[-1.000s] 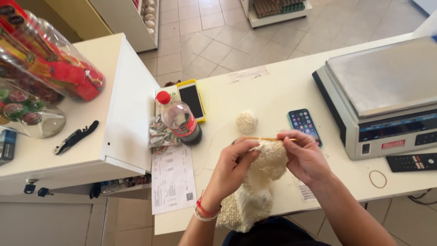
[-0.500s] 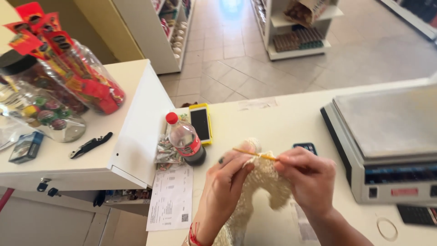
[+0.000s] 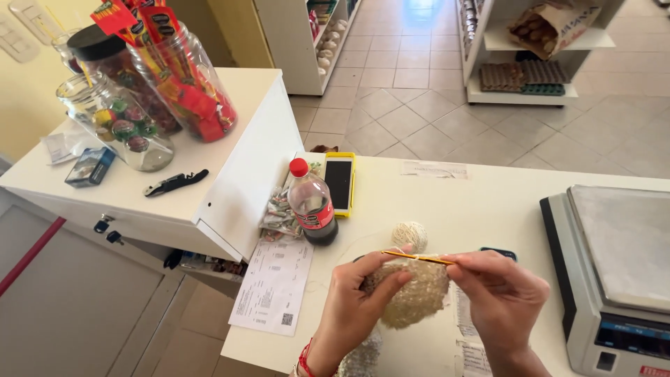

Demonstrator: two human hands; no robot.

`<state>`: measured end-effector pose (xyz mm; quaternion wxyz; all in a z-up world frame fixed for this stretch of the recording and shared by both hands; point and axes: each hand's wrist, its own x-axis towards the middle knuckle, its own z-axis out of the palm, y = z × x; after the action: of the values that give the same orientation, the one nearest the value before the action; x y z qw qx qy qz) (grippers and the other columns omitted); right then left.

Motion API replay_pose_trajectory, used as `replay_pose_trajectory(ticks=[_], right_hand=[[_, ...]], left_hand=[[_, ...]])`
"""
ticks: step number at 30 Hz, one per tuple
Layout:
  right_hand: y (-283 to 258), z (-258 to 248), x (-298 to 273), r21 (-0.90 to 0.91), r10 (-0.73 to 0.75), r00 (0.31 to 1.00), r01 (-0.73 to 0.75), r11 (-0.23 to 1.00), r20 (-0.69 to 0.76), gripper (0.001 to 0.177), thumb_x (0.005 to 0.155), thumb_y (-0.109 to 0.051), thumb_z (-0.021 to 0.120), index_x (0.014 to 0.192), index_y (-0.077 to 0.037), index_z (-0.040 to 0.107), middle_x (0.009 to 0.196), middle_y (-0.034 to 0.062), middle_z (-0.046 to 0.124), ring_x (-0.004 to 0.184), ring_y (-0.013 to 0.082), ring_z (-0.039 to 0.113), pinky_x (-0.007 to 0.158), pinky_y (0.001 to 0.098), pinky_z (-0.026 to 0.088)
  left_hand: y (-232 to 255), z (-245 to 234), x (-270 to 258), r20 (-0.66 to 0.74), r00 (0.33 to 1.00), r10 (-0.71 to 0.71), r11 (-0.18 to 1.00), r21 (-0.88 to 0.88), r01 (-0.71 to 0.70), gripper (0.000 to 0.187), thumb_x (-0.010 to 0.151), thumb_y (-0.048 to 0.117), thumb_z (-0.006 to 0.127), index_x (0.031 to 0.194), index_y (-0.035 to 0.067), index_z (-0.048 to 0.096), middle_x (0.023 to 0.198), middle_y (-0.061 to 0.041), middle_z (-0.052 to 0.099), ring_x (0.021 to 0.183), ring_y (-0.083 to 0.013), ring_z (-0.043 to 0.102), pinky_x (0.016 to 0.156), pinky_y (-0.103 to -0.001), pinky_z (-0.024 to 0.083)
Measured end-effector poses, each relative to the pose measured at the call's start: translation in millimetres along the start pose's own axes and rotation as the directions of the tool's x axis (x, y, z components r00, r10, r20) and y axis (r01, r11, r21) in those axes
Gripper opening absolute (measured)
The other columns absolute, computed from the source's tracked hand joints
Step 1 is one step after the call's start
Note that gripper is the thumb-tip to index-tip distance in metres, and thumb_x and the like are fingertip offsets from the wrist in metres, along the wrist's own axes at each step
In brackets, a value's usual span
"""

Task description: The person crochets a beige fabric using a yellow crochet hook and a ball of yarn. They work at a white counter, occasionally pausing to pull more yarn from the ball and adjust the fabric.

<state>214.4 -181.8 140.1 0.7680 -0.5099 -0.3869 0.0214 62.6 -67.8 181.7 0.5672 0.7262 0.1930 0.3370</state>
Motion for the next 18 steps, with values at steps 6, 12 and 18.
replay_pose_trajectory(ticks=[6, 12, 18], right_hand=[[50.8, -23.6, 17.0, 0.55, 0.412, 0.898, -0.425, 0.719, 0.155, 0.023, 0.085, 0.004, 0.074, 0.104, -0.004, 0.064, 0.087, 0.0151, 0.07, 0.084, 0.0212, 0.07, 0.073, 0.0252, 0.054], [47.9, -27.5, 26.7, 0.588, 0.474, 0.776, -0.627, 0.511, 0.416, 0.011, 0.095, 0.0, 0.066, 0.096, -0.004, 0.076, 0.105, 0.011, 0.061, 0.09, 0.0203, 0.06, 0.079, 0.0299, 0.051], [35.9, -29.4, 38.0, 0.484, 0.37, 0.751, -0.644, 0.593, 0.546, 0.006, 0.092, -0.003, 0.07, 0.094, -0.004, 0.075, 0.122, 0.0319, 0.072, 0.13, 0.0457, 0.062, 0.101, 0.0555, 0.055]], left_hand=[[13.0, 18.5, 3.6, 0.062, 0.992, -0.111, 0.992, -0.052, 0.115, 0.04, 0.095, 0.019, 0.072, 0.134, 0.013, 0.066, 0.079, 0.0, 0.065, 0.062, -0.0044, 0.049, 0.056, -0.02, 0.042], [18.5, 41.6, 10.6, 0.019, 0.997, -0.074, 0.996, 0.041, 0.073, 0.037, 0.091, 0.026, 0.074, 0.125, 0.017, 0.066, 0.11, -0.002, 0.08, 0.075, -0.0038, 0.065, 0.069, -0.02, 0.055], [10.3, 50.5, 4.1, -0.082, 0.996, -0.021, 0.995, 0.095, 0.029, 0.044, 0.089, 0.025, 0.076, 0.128, 0.016, 0.058, 0.116, -0.004, 0.08, 0.08, -0.0079, 0.073, 0.076, -0.025, 0.062]])
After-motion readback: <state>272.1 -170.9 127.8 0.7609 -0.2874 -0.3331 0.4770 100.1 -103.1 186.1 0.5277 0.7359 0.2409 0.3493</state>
